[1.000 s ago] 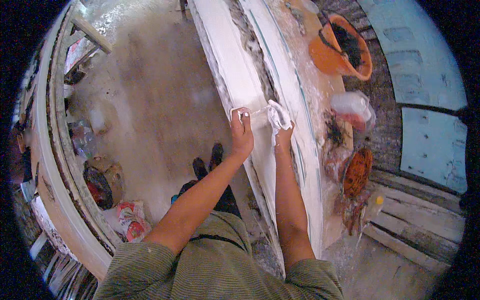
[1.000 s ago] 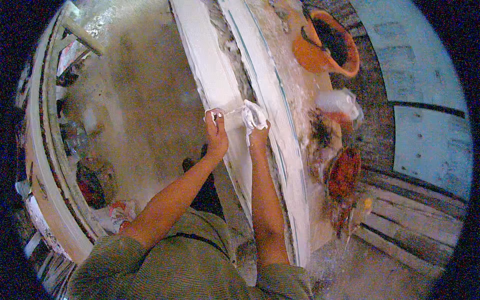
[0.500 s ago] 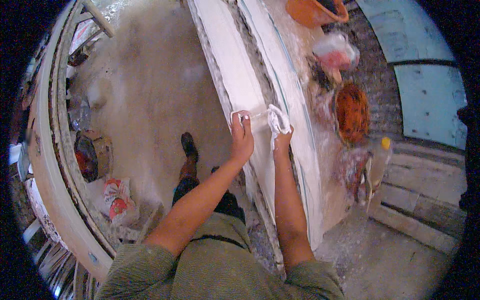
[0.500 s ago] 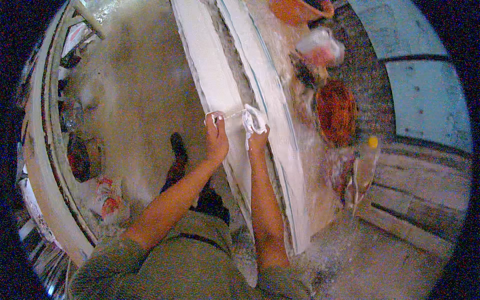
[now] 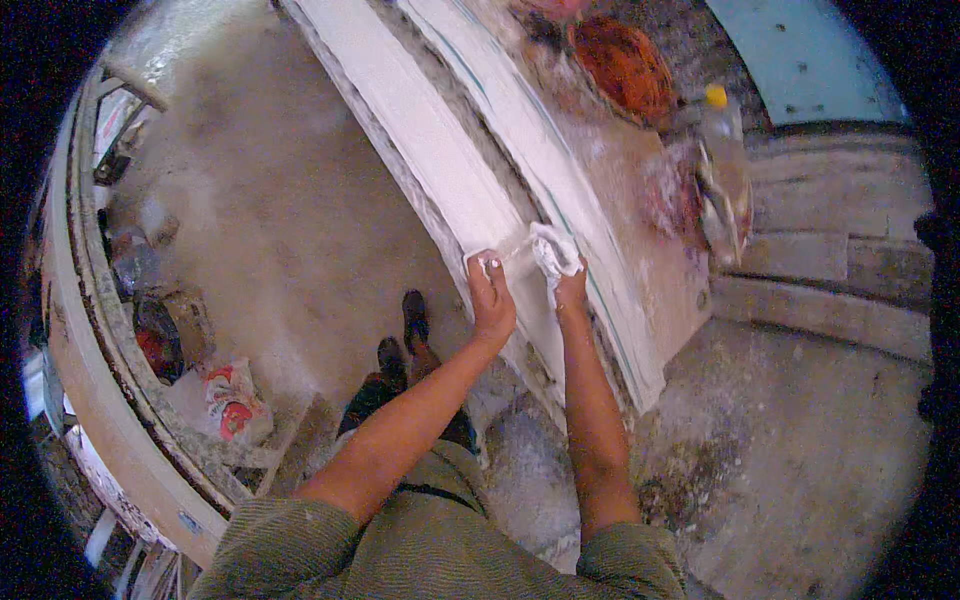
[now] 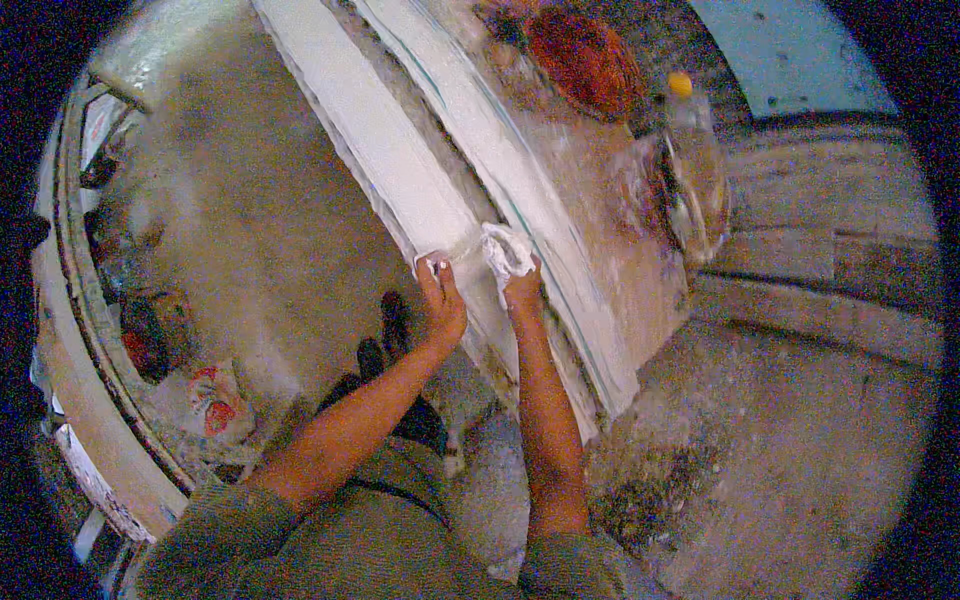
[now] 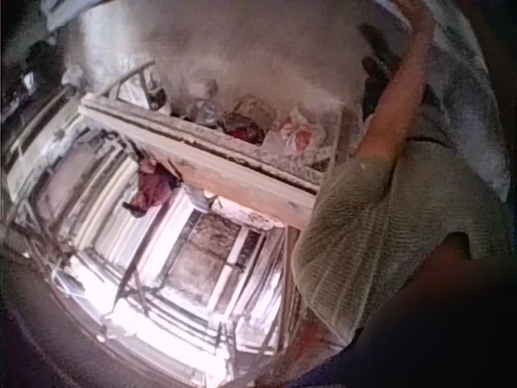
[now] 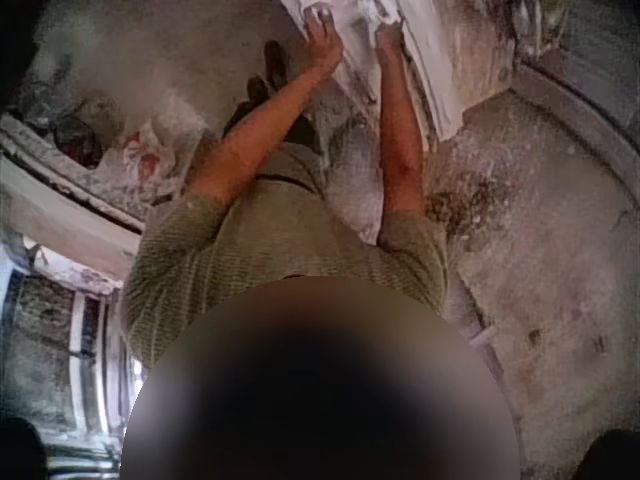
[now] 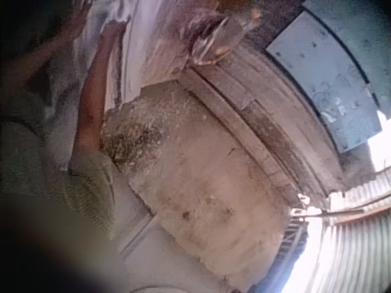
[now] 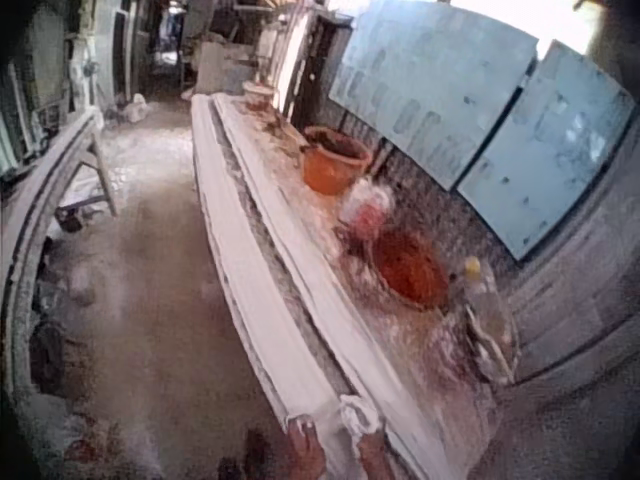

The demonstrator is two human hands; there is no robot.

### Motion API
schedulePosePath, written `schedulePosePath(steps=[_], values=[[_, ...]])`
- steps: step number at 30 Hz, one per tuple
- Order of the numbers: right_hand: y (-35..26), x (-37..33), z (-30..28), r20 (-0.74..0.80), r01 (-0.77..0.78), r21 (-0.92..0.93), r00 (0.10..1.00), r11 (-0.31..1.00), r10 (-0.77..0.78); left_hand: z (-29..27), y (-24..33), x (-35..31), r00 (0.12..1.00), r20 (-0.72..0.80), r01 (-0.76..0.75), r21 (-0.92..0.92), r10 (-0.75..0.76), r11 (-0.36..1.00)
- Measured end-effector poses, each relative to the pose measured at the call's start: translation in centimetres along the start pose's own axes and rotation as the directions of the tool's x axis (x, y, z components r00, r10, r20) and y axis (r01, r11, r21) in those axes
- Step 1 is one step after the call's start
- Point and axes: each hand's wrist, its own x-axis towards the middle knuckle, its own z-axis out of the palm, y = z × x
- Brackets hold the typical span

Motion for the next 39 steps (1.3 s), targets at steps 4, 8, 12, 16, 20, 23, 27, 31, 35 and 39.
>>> schedulePosePath(steps=[4,8,12,16,20,23,27,31,35,39], values=[[1.3,-5.2,-4.9,-0.019,0.062,-0.075,0.998,0.995,-0.063,0.9,-1.8,-7.1,0.996,0.073,0.058,0.025,-0.060,0.998],[0.8,-9.3,-9.0,-0.017,0.019,-0.187,1.000,0.982,-0.023,2.1,-2.2,-12.8,0.985,0.134,0.097,0.069,-0.106,0.993],[1.8,-14.1,-13.0,-0.059,-0.031,-0.196,0.998,0.980,0.020,3.1,-2.6,-18.9,0.986,0.134,0.096,0.064,-0.104,0.993],[3.4,-19.4,-18.4,-0.090,-0.131,-0.217,0.989,0.967,0.114,4.6,-3.9,-25.7,0.969,0.170,0.168,0.076,-0.179,0.983],[4.0,-24.8,-22.5,-0.127,-0.181,-0.232,0.980,0.956,0.154,5.7,-4.9,-31.8,0.953,0.212,0.191,0.125,-0.215,0.974],[6.0,-26.7,-25.2,-0.018,0.072,-0.281,0.997,0.957,-0.080,5.9,-5.9,-35.4,0.938,0.259,0.208,0.115,-0.232,0.971],[8.5,-31.1,-26.6,-0.173,0.159,-0.505,0.944,0.848,-0.280,6.0,-6.7,-38.9,0.884,0.387,0.207,0.174,-0.261,0.963],[9.9,-36.8,-25.5,-0.490,-0.152,-0.460,0.865,0.875,-0.107,6.0,-6.7,-41.5,0.858,0.404,0.222,0.266,-0.318,0.938],[10.1,-41.1,-24.3,-0.649,-0.294,-0.383,0.761,0.876,-0.028,6.1,-6.4,-42.7,0.795,0.461,0.283,0.294,-0.395,0.913],[10.4,-43.5,-23.8,-0.724,-0.365,-0.305,0.689,0.880,0.035,5.9,-6.3,-43.4,0.746,0.521,0.296,0.297,-0.414,0.908]])
